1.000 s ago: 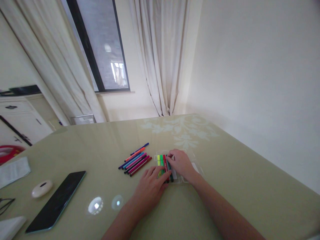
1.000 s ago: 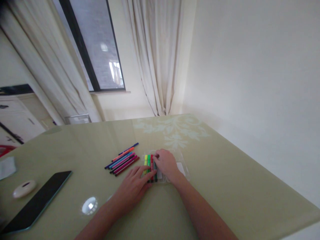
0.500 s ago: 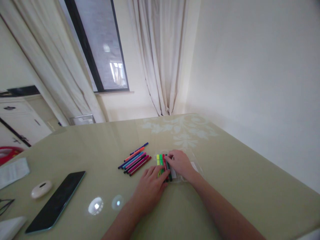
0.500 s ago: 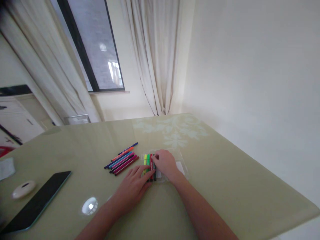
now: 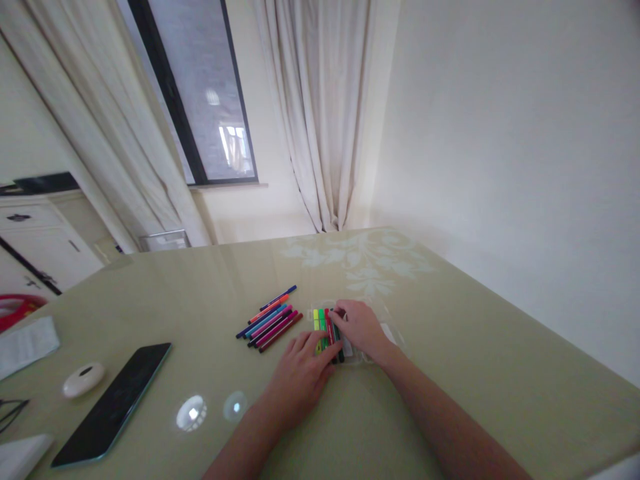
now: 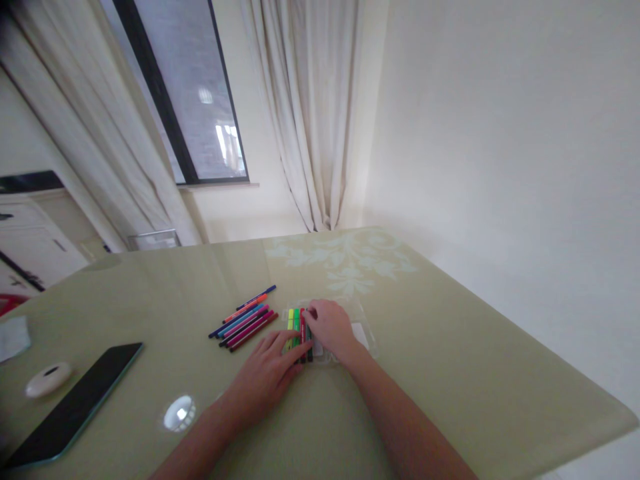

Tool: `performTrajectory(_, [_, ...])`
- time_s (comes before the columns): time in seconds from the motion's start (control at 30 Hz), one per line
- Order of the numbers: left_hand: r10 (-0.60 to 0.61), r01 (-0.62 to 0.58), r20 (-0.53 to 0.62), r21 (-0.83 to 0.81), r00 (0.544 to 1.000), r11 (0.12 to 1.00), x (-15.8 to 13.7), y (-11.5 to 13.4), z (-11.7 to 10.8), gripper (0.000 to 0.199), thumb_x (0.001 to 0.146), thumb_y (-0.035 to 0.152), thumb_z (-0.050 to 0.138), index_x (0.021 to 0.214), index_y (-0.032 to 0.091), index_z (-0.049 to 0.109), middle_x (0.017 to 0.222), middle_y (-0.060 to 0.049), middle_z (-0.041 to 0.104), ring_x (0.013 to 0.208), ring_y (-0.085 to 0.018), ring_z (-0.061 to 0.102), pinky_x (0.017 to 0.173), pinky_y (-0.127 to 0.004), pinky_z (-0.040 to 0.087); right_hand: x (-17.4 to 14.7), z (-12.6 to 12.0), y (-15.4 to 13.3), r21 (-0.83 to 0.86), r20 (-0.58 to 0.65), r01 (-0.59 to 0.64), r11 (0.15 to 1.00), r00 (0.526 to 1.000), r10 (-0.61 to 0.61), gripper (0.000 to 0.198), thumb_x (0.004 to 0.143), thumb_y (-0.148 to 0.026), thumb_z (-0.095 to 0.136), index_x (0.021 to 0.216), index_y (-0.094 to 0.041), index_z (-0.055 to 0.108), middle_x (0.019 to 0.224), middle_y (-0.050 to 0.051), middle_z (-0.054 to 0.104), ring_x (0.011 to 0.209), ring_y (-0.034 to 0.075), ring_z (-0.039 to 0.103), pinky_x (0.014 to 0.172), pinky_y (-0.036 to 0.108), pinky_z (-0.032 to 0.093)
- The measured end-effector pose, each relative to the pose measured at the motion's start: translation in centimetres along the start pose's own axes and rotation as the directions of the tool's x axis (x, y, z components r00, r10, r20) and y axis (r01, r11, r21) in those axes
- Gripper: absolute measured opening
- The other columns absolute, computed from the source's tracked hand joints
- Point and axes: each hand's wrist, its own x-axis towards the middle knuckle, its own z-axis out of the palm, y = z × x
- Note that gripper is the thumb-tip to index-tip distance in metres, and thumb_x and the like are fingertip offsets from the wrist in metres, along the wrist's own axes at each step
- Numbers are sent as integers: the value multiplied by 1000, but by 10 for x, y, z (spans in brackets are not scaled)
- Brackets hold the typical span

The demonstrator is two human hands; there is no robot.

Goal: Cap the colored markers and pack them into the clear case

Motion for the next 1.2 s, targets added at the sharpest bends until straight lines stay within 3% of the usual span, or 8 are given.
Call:
performTrajectory(0.27, [-8, 7, -34, -17, 999, 1000, -1, 1, -2, 38, 101, 30, 55, 138, 34, 60, 141, -7, 58, 127, -30, 52, 107, -51, 46, -1, -1, -1, -12, 19, 16, 1000, 1000, -16, 26, 96, -32, 63, 75, -20, 75, 74, 3, 74, 69, 17, 63, 64, 27, 38])
performTrajectory(0.47, [-12, 7, -71, -69, 997, 998, 1, -6, -2, 35, 104, 34, 50, 137, 29, 60, 135, -8, 62, 122, -27, 57, 105, -45, 48, -1, 0, 1, 8, 11, 35, 999, 999, -35, 17, 95, -30, 65, 87, -19, 75, 83, 4, 76, 74, 17, 65, 66, 26, 39])
performTrajectory(0.57, [-179, 178, -143, -16, 973, 984, 3, -20, -4, 30, 106, 27, 43, 128, 23, 64, 123, -9, 65, 117, -26, 59, 102, -43, 49, 0, 1, 3, 11, 5, 37, 999, 999, -37, 18, 96, -31, 64, 89, -19, 74, 85, 4, 77, 75, 17, 66, 67, 26, 39])
performTrajectory(0.7, [-429, 473, -234, 188, 873, 861, -1, -40, -10, 24, 103, 23, 47, 113, 14, 67, 115, -14, 65, 111, -32, 60, 95, -49, 50, 0, 1, 2, -6, -10, 19, 1000, 1000, -19, 18, 96, -30, 63, 87, -19, 74, 86, 5, 77, 79, 18, 67, 68, 26, 39])
performTrajectory(0.87, [-481, 531, -237, 240, 844, 813, -5, -50, -11, 25, 102, 28, 47, 102, 13, 66, 113, -16, 65, 110, -34, 61, 92, -47, 51, -1, 2, 1, 57, -8, 25, 998, 1000, -25, 15, 96, -29, 64, 89, -20, 74, 87, 4, 77, 79, 18, 68, 70, 26, 41])
performTrajectory(0.93, [-483, 530, -253, 171, 838, 831, -3, -51, -9, 28, 104, 28, 41, 99, 15, 65, 110, -16, 67, 108, -32, 62, 92, -47, 51, -1, 2, 1, 106, -31, 40, 994, 999, -37, 16, 96, -29, 64, 89, -20, 75, 86, 4, 77, 78, 18, 68, 71, 26, 41])
performTrajectory(1.03, [-473, 464, -264, -99, 841, 880, 1, -48, -5, 34, 107, 30, 32, 102, 18, 62, 105, -12, 70, 101, -27, 66, 89, -43, 52, -1, 2, -3, 293, -58, 100, 951, 995, -87, 22, 97, -33, 60, 90, -19, 75, 83, 4, 75, 76, 17, 66, 72, 27, 44])
performTrajectory(1.2, [-382, 278, -240, -372, 893, 885, 5, -30, 3, 36, 108, 39, 30, 99, 21, 60, 98, -8, 70, 92, -24, 66, 80, -38, 52, 0, 3, -11, 720, 19, 85, 688, 990, -142, 32, 93, -47, 61, 92, -18, 74, 79, 2, 73, 71, 17, 63, 68, 27, 47])
